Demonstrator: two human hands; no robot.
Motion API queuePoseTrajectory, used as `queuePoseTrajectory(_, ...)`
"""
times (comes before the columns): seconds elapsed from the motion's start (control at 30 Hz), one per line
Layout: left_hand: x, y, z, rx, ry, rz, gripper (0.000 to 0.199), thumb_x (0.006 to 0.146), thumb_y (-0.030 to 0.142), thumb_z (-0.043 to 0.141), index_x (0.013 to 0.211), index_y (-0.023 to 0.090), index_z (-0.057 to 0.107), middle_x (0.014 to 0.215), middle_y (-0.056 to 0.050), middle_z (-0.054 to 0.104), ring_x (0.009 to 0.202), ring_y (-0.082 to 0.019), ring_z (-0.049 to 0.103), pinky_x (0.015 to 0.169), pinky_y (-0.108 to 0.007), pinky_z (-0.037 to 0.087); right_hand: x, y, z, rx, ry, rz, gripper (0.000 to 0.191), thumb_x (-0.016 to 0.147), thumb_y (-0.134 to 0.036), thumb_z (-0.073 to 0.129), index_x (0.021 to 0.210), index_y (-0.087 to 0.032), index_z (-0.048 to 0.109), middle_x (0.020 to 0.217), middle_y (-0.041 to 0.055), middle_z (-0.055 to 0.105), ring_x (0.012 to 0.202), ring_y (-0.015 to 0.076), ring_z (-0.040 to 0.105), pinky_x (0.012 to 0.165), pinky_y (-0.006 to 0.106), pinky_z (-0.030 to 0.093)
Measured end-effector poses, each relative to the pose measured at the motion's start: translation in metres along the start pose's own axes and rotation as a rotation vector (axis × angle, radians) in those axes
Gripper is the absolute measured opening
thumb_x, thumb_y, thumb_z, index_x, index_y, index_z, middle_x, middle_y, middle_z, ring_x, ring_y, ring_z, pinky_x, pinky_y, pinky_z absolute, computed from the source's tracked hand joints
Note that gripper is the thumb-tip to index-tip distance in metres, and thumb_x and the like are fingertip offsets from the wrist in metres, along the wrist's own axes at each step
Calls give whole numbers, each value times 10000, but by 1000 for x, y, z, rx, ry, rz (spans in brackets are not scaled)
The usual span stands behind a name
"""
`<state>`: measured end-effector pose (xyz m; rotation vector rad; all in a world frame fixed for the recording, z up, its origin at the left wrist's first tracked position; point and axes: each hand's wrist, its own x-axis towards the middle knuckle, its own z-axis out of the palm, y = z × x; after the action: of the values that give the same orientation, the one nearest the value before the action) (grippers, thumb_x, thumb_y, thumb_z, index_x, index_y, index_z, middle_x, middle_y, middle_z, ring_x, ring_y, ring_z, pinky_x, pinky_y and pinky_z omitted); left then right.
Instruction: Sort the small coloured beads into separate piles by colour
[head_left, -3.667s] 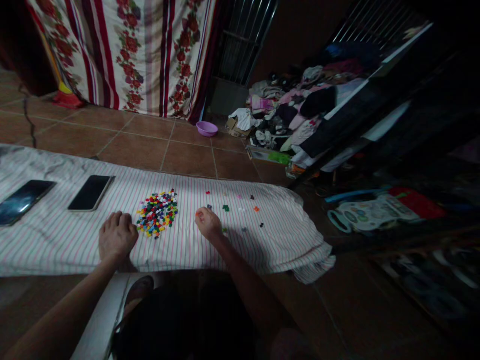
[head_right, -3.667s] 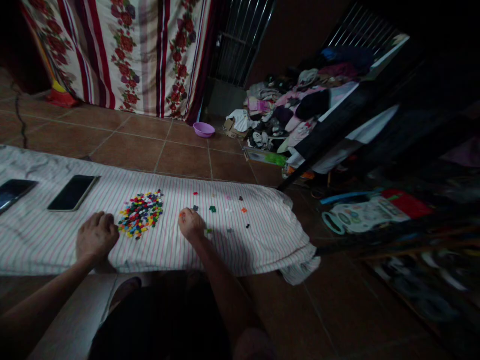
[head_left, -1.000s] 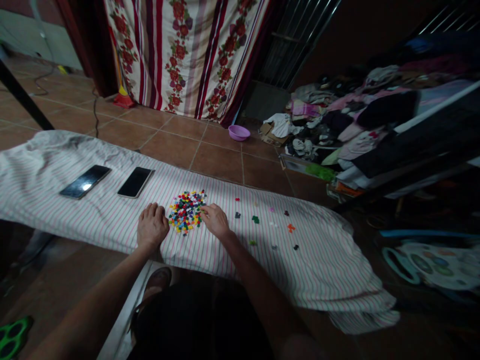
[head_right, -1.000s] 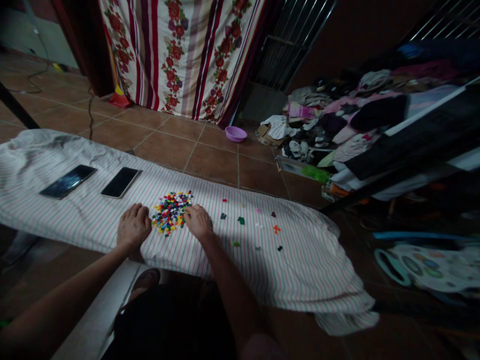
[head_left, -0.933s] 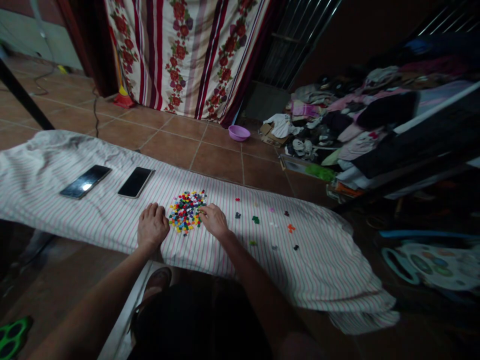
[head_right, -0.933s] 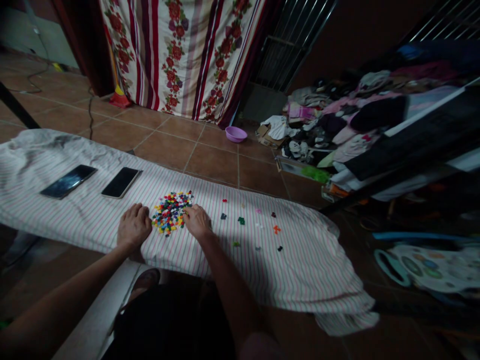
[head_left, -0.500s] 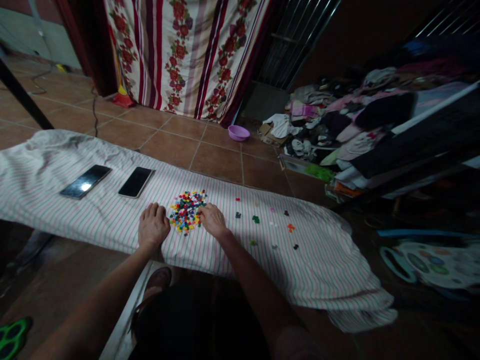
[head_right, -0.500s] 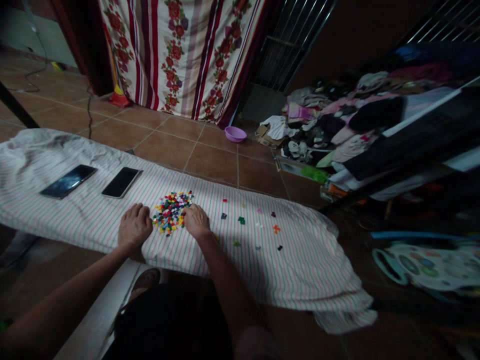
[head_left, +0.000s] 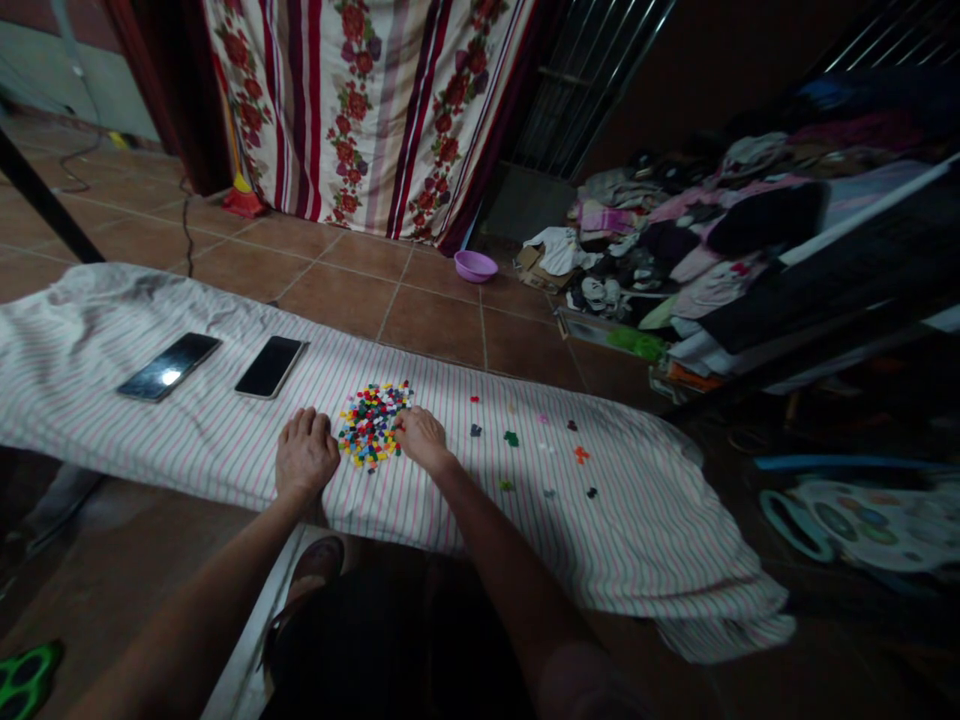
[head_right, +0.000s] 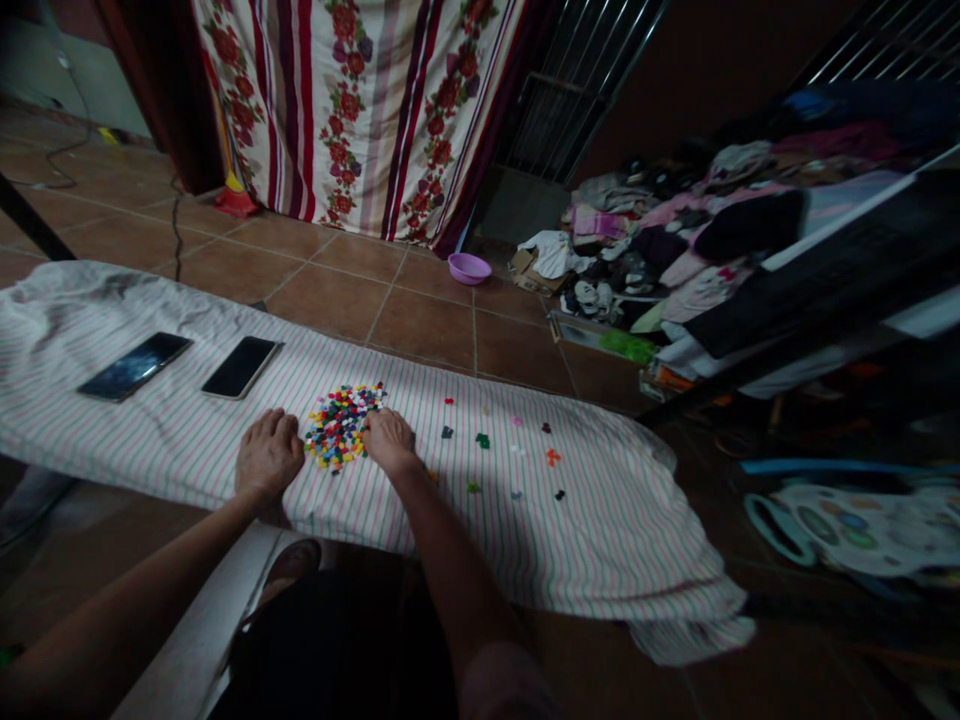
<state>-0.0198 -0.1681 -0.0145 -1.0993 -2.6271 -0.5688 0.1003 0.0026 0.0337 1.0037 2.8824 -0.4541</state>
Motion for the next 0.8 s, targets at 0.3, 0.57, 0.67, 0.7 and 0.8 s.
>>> queuePoseTrajectory(0.3, -1, 0, -3, 8, -7, 7, 314, 882, 232, 431, 1110, 160, 634, 1342, -172, 586, 1318, -321, 482, 1081, -479, 381, -11, 10, 6, 132, 153, -38, 165, 934, -229, 529, 1014, -227, 672, 984, 32, 697, 941, 163, 606, 817, 251, 419)
queuePoseTrajectory(0.57, -1, 2, -7, 9, -14, 17, 314, 892, 254, 406, 1086, 150, 630, 1322, -187, 590, 1312, -330, 490, 1084, -485, 389, -26, 58, 7, 193, 254, 49, 185, 953, -284, 505, 918, -210, 671, 925, 35, 717, 896, 153, 637, 789, 232, 436)
queuePoseTrajectory(0.67, -1, 2, -7, 17, -30, 10, 315, 889, 263, 408, 1089, 159, 628, 1337, -181, 584, 1316, -331, 487, 1086, -487, 388, -33, 86, 5, 257, 328, 114, 158, 910, -245, 521, 898, -210, 674, 889, 27, 721, 844, 148, 650, 781, 230, 461)
queuePoseTrajectory(0.7, -1, 2, -7, 21, -32, 9, 315, 889, 265, 407, 1091, 162, 626, 1338, -179, 584, 1313, -328, 491, 1083, -485, 391, -36, 97, 4, 289, 354, 134, 154, 890, -231, 523, 895, -212, 675, 869, 21, 722, 820, 147, 654, 776, 231, 470)
queuePoseTrajectory(0.8, -1, 3, -8, 30, -31, 9, 326, 891, 267, 397, 1103, 159, 620, 1340, -183, 583, 1303, -321, 499, 1076, -483, 398, -44, 131, -2, 401, 421, 188, 168, 836, -215, 520, 893, -220, 678, 824, 5, 724, 775, 150, 668, 757, 240, 498)
